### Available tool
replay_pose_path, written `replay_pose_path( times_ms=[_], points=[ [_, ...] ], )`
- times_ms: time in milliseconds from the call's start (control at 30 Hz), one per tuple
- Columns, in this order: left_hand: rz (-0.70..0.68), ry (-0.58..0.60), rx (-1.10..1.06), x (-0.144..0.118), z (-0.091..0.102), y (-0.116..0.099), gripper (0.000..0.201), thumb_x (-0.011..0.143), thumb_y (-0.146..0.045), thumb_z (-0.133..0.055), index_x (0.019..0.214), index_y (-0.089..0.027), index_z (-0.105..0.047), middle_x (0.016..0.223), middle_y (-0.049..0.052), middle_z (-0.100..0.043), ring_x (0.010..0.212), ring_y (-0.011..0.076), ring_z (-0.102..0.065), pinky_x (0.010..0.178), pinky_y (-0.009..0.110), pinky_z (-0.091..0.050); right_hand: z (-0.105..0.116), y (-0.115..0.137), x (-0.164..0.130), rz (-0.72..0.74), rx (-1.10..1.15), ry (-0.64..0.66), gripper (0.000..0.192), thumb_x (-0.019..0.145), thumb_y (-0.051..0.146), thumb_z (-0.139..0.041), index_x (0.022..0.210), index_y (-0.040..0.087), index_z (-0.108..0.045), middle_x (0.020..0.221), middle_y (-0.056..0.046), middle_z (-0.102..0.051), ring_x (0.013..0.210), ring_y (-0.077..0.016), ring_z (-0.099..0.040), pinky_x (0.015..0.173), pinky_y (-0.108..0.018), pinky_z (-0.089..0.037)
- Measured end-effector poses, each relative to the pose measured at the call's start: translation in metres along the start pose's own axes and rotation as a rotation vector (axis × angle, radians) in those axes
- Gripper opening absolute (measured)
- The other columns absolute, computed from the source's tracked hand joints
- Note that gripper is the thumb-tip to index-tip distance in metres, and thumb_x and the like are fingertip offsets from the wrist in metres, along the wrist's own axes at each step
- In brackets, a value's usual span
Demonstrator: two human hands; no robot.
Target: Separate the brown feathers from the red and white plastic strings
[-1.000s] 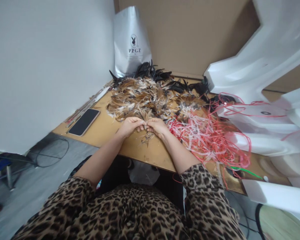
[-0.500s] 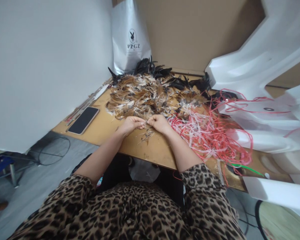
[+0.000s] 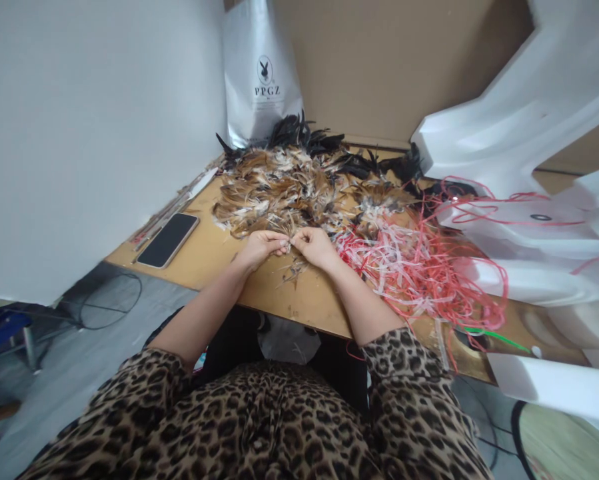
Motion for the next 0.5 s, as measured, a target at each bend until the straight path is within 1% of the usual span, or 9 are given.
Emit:
replay_pose_path(
  times_ms=[100,200,333,500],
  points=[
    [0.019,-0.004,-0.046,0.0009,0.0011,0.0005,0.025,0.063,-0.020,-0.072,0.084,-0.006,-0.066,0.062,0.005,-0.065,0.053,0.0073,-0.058,0.056,0.020,-0.046,-0.0001,0.0001,0.0004,0.007,0.042,0.042,0.028,0.071,0.040,-0.058,0.068,0.013,-0.061,0.059,-0.001,-0.058,0.052,-0.0096,-0.046,0.053,-0.023,-0.037],
    [0.030,-0.013,-0.029,0.0007,0.0001,0.0010,0.024,0.063,-0.019,-0.072,0.083,-0.006,-0.066,0.060,0.004,-0.065,0.052,0.0074,-0.058,0.057,0.021,-0.047,-0.0017,0.0030,0.0003,0.040,0.007,0.054,0.026,0.071,0.038,-0.057,0.069,0.013,-0.063,0.061,-0.002,-0.060,0.054,-0.0097,-0.047,0.054,-0.023,-0.037],
    [0.022,-0.022,0.053,-0.0009,-0.0026,0.0000,0.019,0.063,-0.017,-0.070,0.079,-0.007,-0.065,0.056,0.003,-0.064,0.050,0.0078,-0.057,0.057,0.022,-0.047,-0.0045,0.0048,0.0011,0.077,-0.051,0.021,0.023,0.073,0.035,-0.057,0.070,0.013,-0.065,0.063,-0.002,-0.063,0.056,-0.0102,-0.049,0.055,-0.023,-0.037],
    [0.014,0.040,0.115,-0.0012,-0.0054,0.0001,0.018,0.061,-0.016,-0.070,0.078,-0.008,-0.067,0.060,0.003,-0.065,0.052,0.0072,-0.057,0.058,0.021,-0.047,-0.0068,0.0039,0.0027,0.083,-0.080,-0.049,0.021,0.073,0.034,-0.058,0.069,0.014,-0.065,0.064,-0.003,-0.064,0.056,-0.0105,-0.050,0.054,-0.022,-0.037]
  ],
)
Point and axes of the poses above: each hand's wrist, its own x-axis towards the middle knuckle, its own z-axis out of the back of the hand, y = z × x, the point moved 4 cm from there along x, towards the middle knuckle
